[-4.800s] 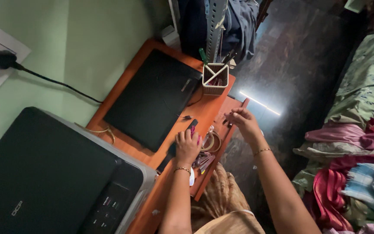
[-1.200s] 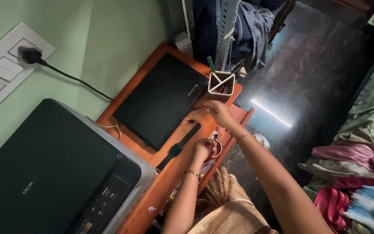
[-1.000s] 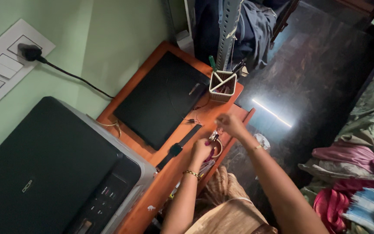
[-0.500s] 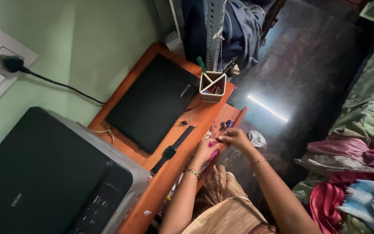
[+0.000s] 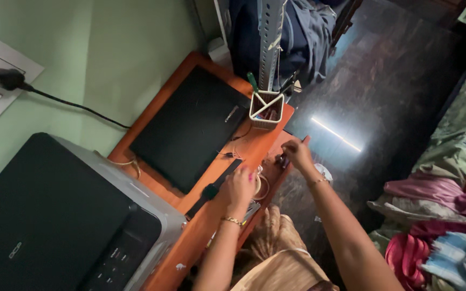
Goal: The person organizes small items on a wooden desk next to a printer. They handle a pen, tape roll, stapler, and a small packet, moving them around and placing them into a pen holder. The person also wipes the desk surface with a cloth.
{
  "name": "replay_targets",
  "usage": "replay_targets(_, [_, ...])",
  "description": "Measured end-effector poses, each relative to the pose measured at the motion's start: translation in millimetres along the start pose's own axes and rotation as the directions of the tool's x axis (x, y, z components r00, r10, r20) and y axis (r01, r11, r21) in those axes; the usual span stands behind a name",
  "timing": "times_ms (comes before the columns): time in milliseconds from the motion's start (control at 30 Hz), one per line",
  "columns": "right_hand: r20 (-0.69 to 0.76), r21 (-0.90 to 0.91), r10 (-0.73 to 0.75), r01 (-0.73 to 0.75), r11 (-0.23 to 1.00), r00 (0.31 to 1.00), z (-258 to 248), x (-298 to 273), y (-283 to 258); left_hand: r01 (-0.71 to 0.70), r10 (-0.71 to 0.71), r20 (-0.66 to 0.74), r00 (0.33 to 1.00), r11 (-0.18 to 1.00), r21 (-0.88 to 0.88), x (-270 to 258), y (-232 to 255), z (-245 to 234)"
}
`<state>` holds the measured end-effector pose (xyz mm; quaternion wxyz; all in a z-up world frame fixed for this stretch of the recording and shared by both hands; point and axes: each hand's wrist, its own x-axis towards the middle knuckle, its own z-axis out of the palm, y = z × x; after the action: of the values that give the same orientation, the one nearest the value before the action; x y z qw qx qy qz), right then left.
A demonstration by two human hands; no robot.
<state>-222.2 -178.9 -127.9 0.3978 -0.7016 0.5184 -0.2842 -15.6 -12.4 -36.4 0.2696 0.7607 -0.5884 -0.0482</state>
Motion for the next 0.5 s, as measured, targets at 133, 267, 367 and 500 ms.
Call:
replay_targets(133, [-0.071, -0.083, -0.137, 0.131, 0.988, 0.988, 15.9, 24.4, 16.7, -0.144, 0.145, 0.009, 0.989, 0.975, 0.171, -10.1, -31.3, -23.1])
replay_targets(267, [-0.063, -0.409, -0.22, 0.176, 0.896, 0.974, 26.2, 20.3, 16.9, -0.353, 0.349, 0.058, 0.935, 0.912, 0.207, -16.3, -40.0, -35.9])
replay_targets(367, [-0.009, -0.534, -0.231, 0.191, 0.824, 0.973, 29.6, 2.8, 4.7, -0.42, 0.42, 0.035, 0.907, 0.891, 0.17, -17.8, -43.8, -39.3])
replay_targets(500, [0.098, -0.572, -0.271, 0.277, 0.772, 0.957, 34.6, -13.1, -20.9, -0.431, 0.434, 0.019, 0.901, 0.888, 0.159, -14.0, -46.0, -38.4])
